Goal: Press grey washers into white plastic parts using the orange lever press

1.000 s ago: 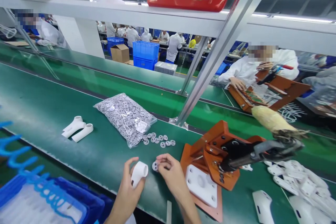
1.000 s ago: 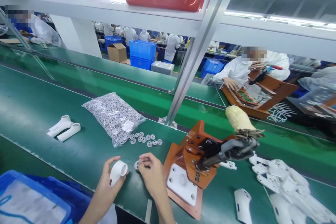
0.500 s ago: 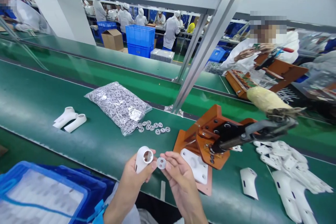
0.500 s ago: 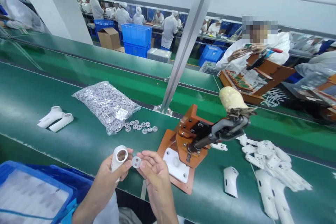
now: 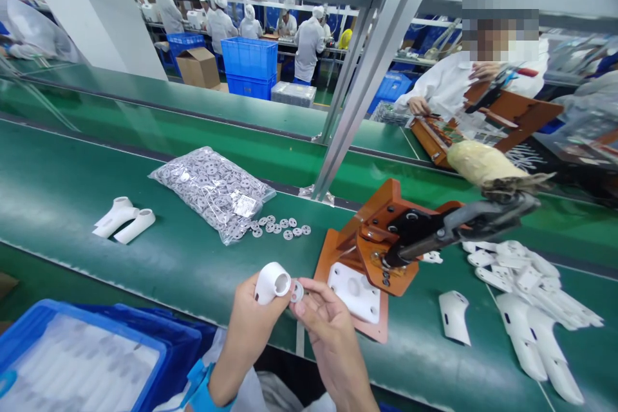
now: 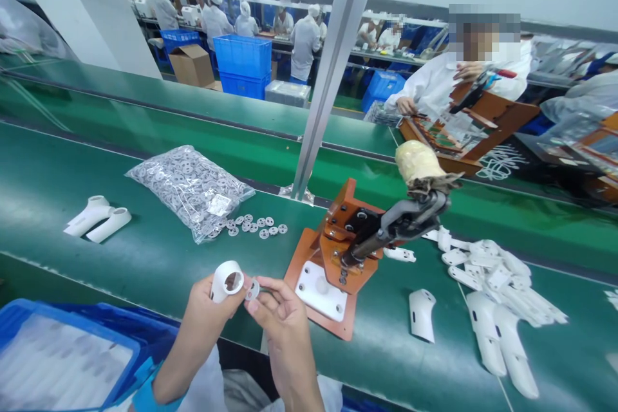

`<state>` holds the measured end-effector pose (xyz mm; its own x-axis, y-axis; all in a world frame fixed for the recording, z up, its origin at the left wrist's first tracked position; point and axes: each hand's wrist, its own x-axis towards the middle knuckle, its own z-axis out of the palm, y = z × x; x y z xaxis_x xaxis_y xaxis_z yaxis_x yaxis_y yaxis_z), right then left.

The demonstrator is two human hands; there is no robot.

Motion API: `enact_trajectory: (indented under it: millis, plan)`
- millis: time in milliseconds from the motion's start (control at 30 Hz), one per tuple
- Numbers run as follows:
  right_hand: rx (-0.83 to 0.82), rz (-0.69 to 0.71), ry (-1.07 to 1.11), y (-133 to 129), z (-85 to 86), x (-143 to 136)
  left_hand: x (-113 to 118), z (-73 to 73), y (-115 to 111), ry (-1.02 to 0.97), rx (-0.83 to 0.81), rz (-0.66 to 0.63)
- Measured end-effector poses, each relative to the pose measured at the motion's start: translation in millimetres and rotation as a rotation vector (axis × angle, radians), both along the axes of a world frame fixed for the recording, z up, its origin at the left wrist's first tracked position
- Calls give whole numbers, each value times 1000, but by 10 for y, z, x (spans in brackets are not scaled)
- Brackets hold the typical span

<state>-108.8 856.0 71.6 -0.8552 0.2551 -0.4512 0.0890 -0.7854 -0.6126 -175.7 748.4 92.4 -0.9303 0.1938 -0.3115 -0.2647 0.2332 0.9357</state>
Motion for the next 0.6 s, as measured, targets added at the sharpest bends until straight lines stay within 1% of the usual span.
enact_trajectory:
  millis: [100,267,433,533,600]
  plan:
    - [6,-48,55,21,-2,62,22,40,38,-5,-2,-39]
    - [-105,-121,155,79,43,128,104,111,75,-25,91,-153]
    - [-211,-160,160,117,74,160,145,188,125,-26,160,-188]
    - [-231,-161,188,110,78,175,167,226,161,-44,210,-205]
    - [-215,-158,196,122,68,192,186,226,169,-52,218,-208]
